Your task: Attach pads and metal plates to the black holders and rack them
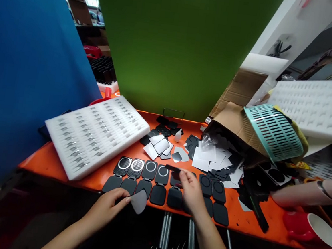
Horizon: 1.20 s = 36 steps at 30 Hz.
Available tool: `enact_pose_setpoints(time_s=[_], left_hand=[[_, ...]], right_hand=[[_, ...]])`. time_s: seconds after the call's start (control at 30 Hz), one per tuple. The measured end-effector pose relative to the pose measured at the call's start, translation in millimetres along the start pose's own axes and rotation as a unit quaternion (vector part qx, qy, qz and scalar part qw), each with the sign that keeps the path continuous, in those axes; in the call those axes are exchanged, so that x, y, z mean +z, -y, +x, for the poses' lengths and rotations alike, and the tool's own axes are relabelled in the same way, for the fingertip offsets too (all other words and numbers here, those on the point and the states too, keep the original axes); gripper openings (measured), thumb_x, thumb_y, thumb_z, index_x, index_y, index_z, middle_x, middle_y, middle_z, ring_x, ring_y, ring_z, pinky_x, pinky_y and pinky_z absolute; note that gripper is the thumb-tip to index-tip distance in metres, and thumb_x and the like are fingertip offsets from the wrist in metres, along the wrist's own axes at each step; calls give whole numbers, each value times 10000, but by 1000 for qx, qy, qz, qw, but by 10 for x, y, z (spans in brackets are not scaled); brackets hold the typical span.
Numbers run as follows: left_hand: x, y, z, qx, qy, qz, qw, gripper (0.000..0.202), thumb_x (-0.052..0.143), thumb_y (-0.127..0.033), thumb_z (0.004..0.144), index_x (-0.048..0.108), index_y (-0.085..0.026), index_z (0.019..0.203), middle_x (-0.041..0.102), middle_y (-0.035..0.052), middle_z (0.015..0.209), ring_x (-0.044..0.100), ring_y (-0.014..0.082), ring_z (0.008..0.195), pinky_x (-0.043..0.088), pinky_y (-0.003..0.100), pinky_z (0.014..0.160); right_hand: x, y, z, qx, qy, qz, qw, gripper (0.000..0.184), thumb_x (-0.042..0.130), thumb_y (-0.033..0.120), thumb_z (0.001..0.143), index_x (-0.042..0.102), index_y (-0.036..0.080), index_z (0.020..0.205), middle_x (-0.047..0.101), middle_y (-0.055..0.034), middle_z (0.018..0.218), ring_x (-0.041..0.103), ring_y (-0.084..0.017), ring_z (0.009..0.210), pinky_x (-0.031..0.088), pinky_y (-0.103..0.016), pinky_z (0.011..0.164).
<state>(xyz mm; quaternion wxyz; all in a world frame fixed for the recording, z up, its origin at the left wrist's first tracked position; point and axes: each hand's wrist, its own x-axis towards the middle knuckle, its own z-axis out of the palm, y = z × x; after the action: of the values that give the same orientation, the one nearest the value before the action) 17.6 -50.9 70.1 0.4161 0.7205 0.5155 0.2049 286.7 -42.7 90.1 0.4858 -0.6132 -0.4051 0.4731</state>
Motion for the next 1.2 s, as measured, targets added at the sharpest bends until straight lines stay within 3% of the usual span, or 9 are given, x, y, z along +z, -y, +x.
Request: enact_pose_setpoints(time_s=[0.1, 0.23, 0.37, 0.47, 0.57, 0.67, 0.8, 1.2], left_hand=[[-36, 14, 34, 75, 17, 94, 993, 207, 388, -302, 831, 577, -225, 792, 620, 33, 907, 554, 191, 864, 415, 312, 775], [-44, 140, 117, 107, 7, 177, 978, 195, 378, -268, 838, 566, -219, 853, 547, 44, 1161, 473, 203, 1084, 321, 394, 954], [-33, 280, 127, 107, 2, 221, 969, 198, 359, -247, 846, 551, -208, 871, 516, 57, 1203, 461, 197, 1106, 299, 416, 979], [-20, 323, 101, 115, -4, 235, 965, 203, 346, -231, 851, 545, -202, 879, 522, 63, 1193, 467, 194, 1099, 282, 433, 988], [3, 345, 87, 120, -12, 241, 963, 214, 335, -220, 854, 545, -197, 887, 519, 69, 1196, 462, 200, 1104, 267, 456, 990], [36, 369, 89, 119, -25, 240, 963, 222, 333, -212, 855, 550, -190, 899, 512, 74, 1206, 449, 209, 1119, 262, 462, 990], [62, 379, 94, 113, -30, 231, 966, 228, 335, -195, 852, 554, -193, 915, 507, 61, 1216, 456, 212, 1111, 250, 466, 993], [91, 317, 106, 108, -35, 223, 968, 214, 367, -183, 832, 569, -177, 901, 494, 87, 1221, 441, 226, 1124, 246, 449, 991]], right_hand=[[272, 66, -30, -61, 98, -113, 987, 365, 463, 481, 763, 595, 201, 956, 624, -78, 934, 579, -207, 824, 455, -320, 696], [649, 105, 20, -141, 91, -253, 953, 393, 477, 320, 777, 462, 254, 1164, 638, -38, 923, 576, -200, 881, 415, -335, 774], [920, 106, 143, -161, 121, -263, 944, 210, 430, 246, 791, 561, 248, 955, 628, -24, 905, 571, -174, 859, 411, -302, 753], [1078, 26, 251, -195, 96, -260, 941, 108, 492, 237, 738, 582, 216, 794, 579, -34, 965, 518, -181, 935, 377, -305, 808], [1212, -155, 370, -150, 92, -220, 959, 118, 518, 286, 716, 565, 193, 769, 569, -21, 833, 527, -161, 791, 399, -278, 707], [1303, -368, 474, -86, 118, -159, 976, 157, 508, 328, 716, 523, 180, 765, 538, 19, 684, 494, -124, 628, 388, -235, 589], [1344, -527, 539, -72, 124, -179, 973, 156, 496, 333, 711, 489, 177, 712, 505, 32, 639, 462, -114, 584, 367, -220, 552], [1368, -512, 530, -68, 103, -241, 963, 149, 467, 335, 723, 464, 192, 680, 489, 34, 596, 463, -121, 555, 351, -225, 538]])
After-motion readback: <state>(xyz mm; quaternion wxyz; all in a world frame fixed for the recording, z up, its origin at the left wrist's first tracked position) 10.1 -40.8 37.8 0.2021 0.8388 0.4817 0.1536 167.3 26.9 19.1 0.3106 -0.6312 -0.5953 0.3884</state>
